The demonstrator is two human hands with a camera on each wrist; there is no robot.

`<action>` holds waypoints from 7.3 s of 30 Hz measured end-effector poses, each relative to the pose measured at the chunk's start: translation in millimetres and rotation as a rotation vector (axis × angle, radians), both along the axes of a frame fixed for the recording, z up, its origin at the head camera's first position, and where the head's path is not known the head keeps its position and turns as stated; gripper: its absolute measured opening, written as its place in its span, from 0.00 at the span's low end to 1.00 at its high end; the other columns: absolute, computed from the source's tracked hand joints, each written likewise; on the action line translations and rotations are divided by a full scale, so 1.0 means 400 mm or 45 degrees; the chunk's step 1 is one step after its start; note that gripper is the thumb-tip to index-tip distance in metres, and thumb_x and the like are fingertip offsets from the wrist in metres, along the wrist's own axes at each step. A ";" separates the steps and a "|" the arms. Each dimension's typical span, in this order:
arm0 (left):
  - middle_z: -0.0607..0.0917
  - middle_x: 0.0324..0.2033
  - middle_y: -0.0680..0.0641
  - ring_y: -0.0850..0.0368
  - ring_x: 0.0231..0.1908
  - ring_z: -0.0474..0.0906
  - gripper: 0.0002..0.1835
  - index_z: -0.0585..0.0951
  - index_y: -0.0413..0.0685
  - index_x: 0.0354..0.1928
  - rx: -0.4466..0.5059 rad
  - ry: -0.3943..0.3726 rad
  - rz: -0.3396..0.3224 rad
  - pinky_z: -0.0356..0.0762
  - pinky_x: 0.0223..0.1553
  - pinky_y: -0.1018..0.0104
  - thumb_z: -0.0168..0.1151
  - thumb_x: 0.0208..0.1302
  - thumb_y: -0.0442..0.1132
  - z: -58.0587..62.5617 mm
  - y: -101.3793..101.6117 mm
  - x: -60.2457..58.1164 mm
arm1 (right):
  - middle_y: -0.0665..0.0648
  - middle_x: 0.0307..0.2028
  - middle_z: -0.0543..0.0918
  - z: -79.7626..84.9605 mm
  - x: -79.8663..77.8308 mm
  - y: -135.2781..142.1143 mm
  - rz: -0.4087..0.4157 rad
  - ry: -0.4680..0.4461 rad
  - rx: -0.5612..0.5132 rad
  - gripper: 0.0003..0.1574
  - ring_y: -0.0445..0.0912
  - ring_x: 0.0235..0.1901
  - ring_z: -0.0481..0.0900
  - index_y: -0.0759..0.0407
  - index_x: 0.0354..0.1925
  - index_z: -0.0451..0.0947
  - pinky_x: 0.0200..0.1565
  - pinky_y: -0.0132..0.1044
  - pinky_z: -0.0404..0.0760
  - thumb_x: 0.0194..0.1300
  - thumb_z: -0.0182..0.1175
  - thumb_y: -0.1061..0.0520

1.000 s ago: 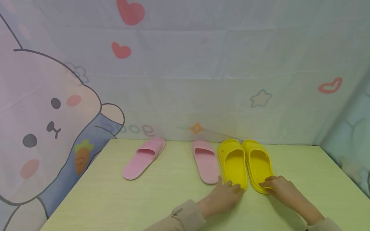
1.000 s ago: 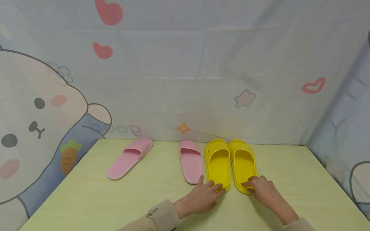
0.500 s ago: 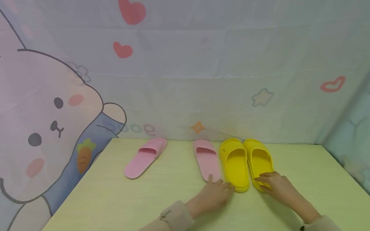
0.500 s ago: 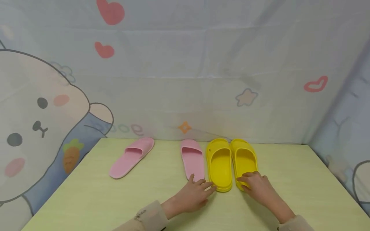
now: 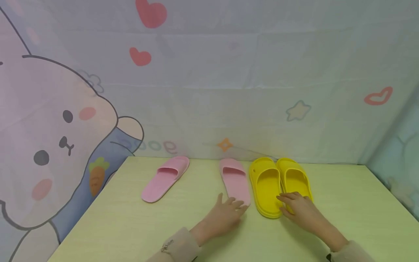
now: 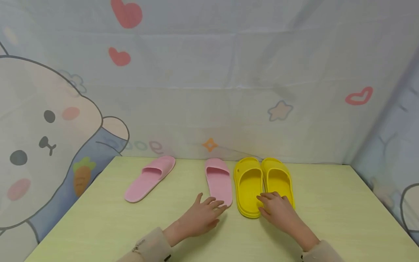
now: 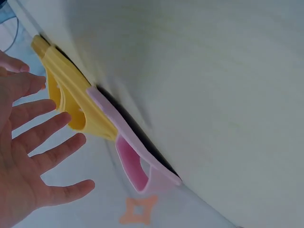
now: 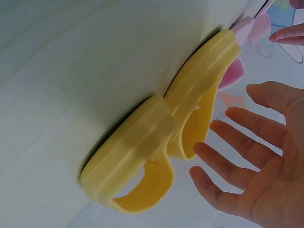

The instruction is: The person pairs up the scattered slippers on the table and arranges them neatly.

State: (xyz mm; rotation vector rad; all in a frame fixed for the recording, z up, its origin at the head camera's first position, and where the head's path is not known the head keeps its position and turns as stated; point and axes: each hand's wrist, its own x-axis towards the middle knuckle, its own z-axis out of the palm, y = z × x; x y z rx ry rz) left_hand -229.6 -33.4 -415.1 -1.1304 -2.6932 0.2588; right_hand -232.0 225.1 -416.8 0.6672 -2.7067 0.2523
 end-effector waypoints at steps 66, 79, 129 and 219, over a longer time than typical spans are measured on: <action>0.81 0.43 0.45 0.46 0.43 0.76 0.09 0.79 0.49 0.41 0.319 0.119 0.379 0.65 0.42 0.34 0.58 0.57 0.38 -0.053 -0.612 -0.048 | 0.63 0.58 0.70 -0.018 -0.019 -0.228 0.159 -0.321 0.063 0.27 0.59 0.57 0.69 0.60 0.56 0.69 0.50 0.69 0.58 0.59 0.56 0.53; 0.80 0.48 0.44 0.46 0.48 0.75 0.15 0.79 0.49 0.48 0.296 -0.024 0.395 0.66 0.43 0.36 0.54 0.60 0.41 -0.055 -0.626 -0.038 | 0.61 0.61 0.66 -0.037 -0.041 -0.248 0.122 -0.423 0.125 0.29 0.58 0.61 0.64 0.57 0.60 0.65 0.54 0.71 0.52 0.62 0.53 0.50; 0.77 0.51 0.42 0.43 0.51 0.72 0.21 0.77 0.45 0.50 0.346 -0.195 0.362 0.65 0.42 0.33 0.57 0.56 0.46 -0.041 -0.558 0.003 | 0.64 0.59 0.68 -0.014 -0.003 -0.251 0.038 -0.517 0.219 0.30 0.60 0.59 0.66 0.58 0.58 0.67 0.55 0.71 0.48 0.57 0.57 0.52; 0.79 0.41 0.45 0.50 0.40 0.76 0.14 0.79 0.55 0.46 0.247 -0.135 -0.024 0.72 0.38 0.41 0.60 0.56 0.42 -0.049 -0.397 -0.095 | 0.54 0.39 0.83 -0.044 -0.056 -0.231 0.234 -0.061 0.212 0.19 0.49 0.36 0.77 0.47 0.45 0.78 0.46 0.67 0.64 0.52 0.62 0.56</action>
